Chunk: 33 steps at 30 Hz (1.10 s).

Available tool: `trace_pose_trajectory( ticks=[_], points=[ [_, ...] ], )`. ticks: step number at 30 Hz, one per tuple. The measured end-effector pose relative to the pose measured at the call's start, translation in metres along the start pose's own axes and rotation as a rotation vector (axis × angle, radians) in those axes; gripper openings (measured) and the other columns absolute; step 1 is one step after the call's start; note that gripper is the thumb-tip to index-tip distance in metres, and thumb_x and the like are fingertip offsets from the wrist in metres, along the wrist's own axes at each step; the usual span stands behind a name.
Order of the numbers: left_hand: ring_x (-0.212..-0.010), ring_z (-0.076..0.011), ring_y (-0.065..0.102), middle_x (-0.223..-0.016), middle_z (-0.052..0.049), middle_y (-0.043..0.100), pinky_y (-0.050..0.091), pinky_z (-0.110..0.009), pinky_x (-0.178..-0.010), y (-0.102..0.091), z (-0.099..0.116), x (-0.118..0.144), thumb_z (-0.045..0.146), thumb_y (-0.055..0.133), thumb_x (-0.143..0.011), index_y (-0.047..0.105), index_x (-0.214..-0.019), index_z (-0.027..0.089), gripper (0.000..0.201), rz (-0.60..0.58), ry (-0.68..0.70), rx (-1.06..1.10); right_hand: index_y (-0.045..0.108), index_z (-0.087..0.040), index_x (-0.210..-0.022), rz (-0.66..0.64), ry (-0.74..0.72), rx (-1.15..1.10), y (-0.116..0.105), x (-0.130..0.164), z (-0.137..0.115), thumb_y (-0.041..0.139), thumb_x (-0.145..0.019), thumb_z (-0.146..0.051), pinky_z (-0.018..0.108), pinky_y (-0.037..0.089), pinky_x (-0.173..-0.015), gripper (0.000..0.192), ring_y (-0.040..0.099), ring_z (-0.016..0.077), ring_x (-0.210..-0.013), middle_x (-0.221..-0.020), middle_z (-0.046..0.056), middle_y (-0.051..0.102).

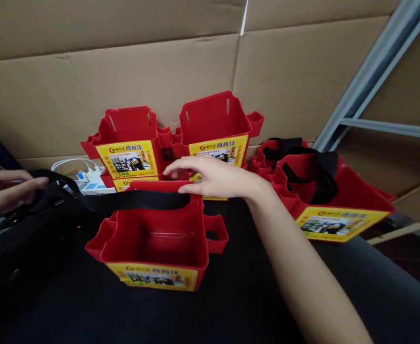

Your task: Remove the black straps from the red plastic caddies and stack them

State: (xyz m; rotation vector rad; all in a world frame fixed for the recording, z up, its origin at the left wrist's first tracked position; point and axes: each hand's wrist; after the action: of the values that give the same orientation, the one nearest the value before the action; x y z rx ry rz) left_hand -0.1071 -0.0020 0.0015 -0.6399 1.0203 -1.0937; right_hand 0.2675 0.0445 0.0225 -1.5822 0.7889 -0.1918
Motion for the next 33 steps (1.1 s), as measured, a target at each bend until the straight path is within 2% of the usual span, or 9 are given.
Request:
trace_pose_trajectory(
  ticks=[3,5,10,14,17,21,24,28,33],
  points=[
    [-0.054,-0.0076,0.04,-0.057,0.005,0.05,0.029,-0.016,-0.049,-0.001,0.03,-0.005,0.047,0.052,-0.078,0.058,-0.073,0.017,0.031,0.178,0.032,0.036,0.058,-0.021,-0.115,0.118,-0.141,0.025,0.009,-0.004,-0.02,0.054,-0.084,-0.029,0.032,0.038,-0.095,0.032,0.051,0.0171,-0.11,-0.119,0.005,0.057],
    [-0.057,-0.0078,0.043,-0.059,0.004,0.053,0.031,-0.016,-0.051,0.0,0.045,-0.013,0.046,0.054,-0.077,0.059,-0.075,0.016,0.03,0.22,0.163,0.099,0.052,-0.02,-0.122,0.119,-0.134,0.035,0.018,-0.006,-0.037,0.053,-0.085,-0.029,0.032,0.037,-0.097,0.038,0.049,0.0175,-0.113,-0.123,0.006,0.055],
    [-0.058,-0.0073,0.045,-0.067,0.003,0.06,0.034,-0.017,-0.052,0.016,0.09,-0.03,0.042,0.052,-0.081,0.065,-0.08,0.014,0.031,-0.223,0.597,0.161,0.038,-0.017,-0.129,0.169,0.036,-0.249,0.041,-0.011,-0.068,0.039,-0.092,-0.037,0.029,0.043,-0.088,0.043,0.055,0.0142,-0.102,-0.118,0.008,0.057],
    [-0.06,-0.0085,0.047,-0.064,0.003,0.06,0.034,-0.02,-0.056,0.038,0.119,-0.033,0.033,0.052,-0.082,0.064,-0.073,0.015,0.023,-0.251,0.729,0.087,0.044,-0.018,-0.108,0.241,0.291,-0.343,0.054,-0.017,-0.065,0.05,-0.083,-0.048,0.023,0.042,-0.059,0.039,0.053,0.0101,-0.061,-0.076,-0.001,0.06],
    [-0.063,-0.0098,0.051,-0.067,0.002,0.061,0.037,-0.022,-0.059,0.049,0.119,-0.038,0.033,0.055,-0.08,0.063,-0.073,0.016,0.02,-0.264,0.766,0.093,0.046,-0.019,-0.082,0.277,0.359,-0.203,0.06,-0.021,-0.058,0.051,-0.084,-0.032,0.022,0.031,-0.05,0.014,0.039,0.0076,-0.049,-0.055,-0.006,0.046],
    [-0.075,-0.0121,0.055,-0.081,0.001,0.063,0.041,-0.022,-0.066,0.054,0.104,-0.048,0.037,0.06,-0.077,0.061,-0.084,0.017,0.02,-0.341,0.802,0.146,0.035,-0.017,-0.058,0.197,0.351,-0.048,0.064,-0.023,-0.057,0.049,-0.084,-0.025,0.023,0.024,-0.05,0.03,0.034,0.0073,-0.049,-0.052,-0.005,0.042],
    [-0.089,-0.015,0.055,-0.099,-0.001,0.061,0.043,-0.025,-0.075,0.053,0.099,-0.05,0.039,0.062,-0.075,0.057,-0.096,0.019,0.03,-0.306,0.844,0.143,0.041,-0.017,-0.059,0.129,0.348,-0.044,0.063,-0.023,-0.061,0.047,-0.085,-0.026,0.023,0.027,-0.051,0.029,0.038,0.0081,-0.05,-0.054,-0.003,0.049],
    [-0.099,-0.0165,0.053,-0.109,-0.002,0.058,0.043,-0.028,-0.084,0.044,0.106,-0.034,0.041,0.062,-0.076,0.054,-0.105,0.022,0.035,-0.331,0.995,0.132,0.048,-0.016,-0.06,0.167,0.344,-0.08,0.059,-0.022,-0.06,0.049,-0.085,-0.026,0.022,0.031,-0.053,0.026,0.045,0.0083,-0.049,-0.054,-0.002,0.054],
    [-0.105,-0.0206,0.05,-0.113,-0.005,0.056,0.041,-0.032,-0.09,0.038,0.13,0.003,0.046,0.058,-0.078,0.059,-0.095,0.022,0.029,-0.145,1.208,0.183,0.062,-0.016,-0.075,0.213,0.334,-0.127,0.056,-0.02,-0.053,0.048,-0.084,-0.025,0.023,0.037,-0.054,0.018,0.055,0.0121,-0.057,-0.062,0.001,0.062]
  ],
)
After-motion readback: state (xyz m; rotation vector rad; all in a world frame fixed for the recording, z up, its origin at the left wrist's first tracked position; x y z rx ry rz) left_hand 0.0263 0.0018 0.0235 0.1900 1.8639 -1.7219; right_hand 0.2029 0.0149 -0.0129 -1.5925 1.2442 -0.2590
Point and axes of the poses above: each hand's wrist, its own x-axis away from the middle knuckle, its own y-axis out of the palm, z = x × y
